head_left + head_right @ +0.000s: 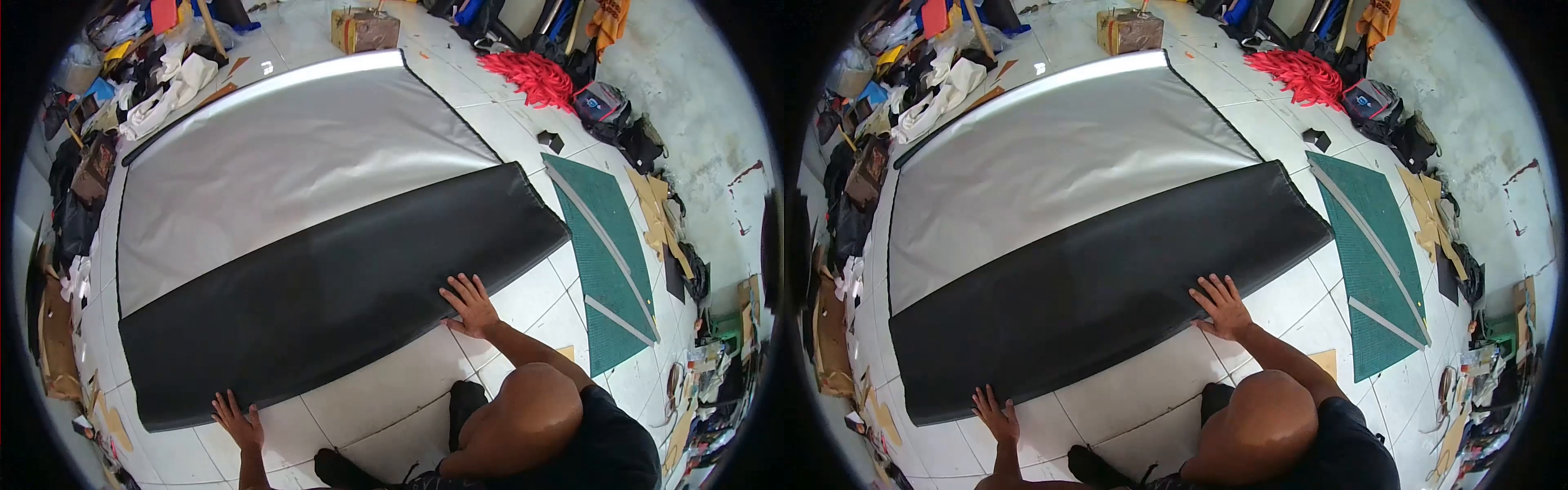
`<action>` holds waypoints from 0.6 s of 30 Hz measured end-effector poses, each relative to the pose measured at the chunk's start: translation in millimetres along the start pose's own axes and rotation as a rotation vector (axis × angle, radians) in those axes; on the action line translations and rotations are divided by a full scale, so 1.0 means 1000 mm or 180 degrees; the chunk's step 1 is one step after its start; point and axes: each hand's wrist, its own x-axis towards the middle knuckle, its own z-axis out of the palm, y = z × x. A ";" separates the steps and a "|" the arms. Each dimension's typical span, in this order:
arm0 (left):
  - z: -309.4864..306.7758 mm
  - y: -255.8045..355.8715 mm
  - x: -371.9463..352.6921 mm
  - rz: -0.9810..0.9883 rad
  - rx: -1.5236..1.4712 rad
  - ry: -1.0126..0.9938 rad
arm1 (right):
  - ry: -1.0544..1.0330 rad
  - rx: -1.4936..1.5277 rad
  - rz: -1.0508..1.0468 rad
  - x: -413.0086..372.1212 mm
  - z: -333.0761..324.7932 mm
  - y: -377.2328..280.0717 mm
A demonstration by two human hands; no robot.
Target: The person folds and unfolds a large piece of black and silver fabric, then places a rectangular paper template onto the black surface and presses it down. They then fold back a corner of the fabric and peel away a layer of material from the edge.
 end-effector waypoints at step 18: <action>0.013 0.002 0.037 -0.0331 -0.0236 -0.0622 | -0.0310 -0.0023 -0.0156 0.069 0.024 0.022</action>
